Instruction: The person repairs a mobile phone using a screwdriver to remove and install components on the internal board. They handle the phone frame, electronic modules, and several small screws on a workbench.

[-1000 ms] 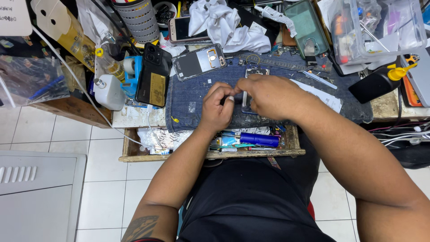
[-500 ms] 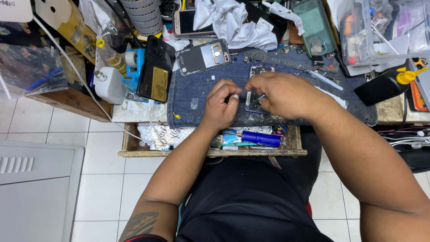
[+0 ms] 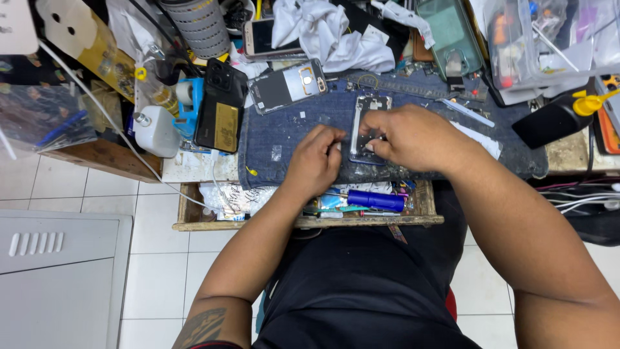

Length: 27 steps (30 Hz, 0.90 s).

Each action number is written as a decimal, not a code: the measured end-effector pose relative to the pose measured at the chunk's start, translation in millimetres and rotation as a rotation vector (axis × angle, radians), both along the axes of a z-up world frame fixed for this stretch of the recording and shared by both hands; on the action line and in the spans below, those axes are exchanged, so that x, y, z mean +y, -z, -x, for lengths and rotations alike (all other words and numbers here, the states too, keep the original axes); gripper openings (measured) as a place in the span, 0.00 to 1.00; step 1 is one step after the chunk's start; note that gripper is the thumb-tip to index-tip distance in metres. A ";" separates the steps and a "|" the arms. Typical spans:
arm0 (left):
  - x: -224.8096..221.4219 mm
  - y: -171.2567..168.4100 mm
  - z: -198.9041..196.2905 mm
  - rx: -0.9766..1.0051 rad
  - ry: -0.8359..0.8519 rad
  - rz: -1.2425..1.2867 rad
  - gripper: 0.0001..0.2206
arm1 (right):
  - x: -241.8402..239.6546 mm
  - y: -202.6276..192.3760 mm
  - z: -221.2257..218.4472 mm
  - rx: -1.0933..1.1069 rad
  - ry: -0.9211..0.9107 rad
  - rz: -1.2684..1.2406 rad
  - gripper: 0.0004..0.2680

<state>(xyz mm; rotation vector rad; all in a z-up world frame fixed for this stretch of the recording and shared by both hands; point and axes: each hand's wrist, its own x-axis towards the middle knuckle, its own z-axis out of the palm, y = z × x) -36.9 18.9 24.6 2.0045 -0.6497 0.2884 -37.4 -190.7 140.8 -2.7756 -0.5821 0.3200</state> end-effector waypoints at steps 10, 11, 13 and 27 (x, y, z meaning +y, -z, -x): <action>-4.0 -13.0 3.9 -0.033 0.058 -0.178 0.13 | -38.1 18.1 1.1 -0.124 -0.013 -0.287 0.11; -7.0 -14.1 1.9 -0.025 0.054 -0.182 0.11 | -41.3 19.6 1.4 -0.120 -0.007 -0.358 0.11; -12.5 -14.3 -2.2 -0.008 0.045 -0.190 0.08 | -47.5 24.5 2.5 -0.111 0.005 -0.496 0.11; 45.2 -21.2 -17.7 -0.145 -0.222 -0.663 0.06 | -109.6 121.7 -3.0 -0.588 0.447 -0.538 0.07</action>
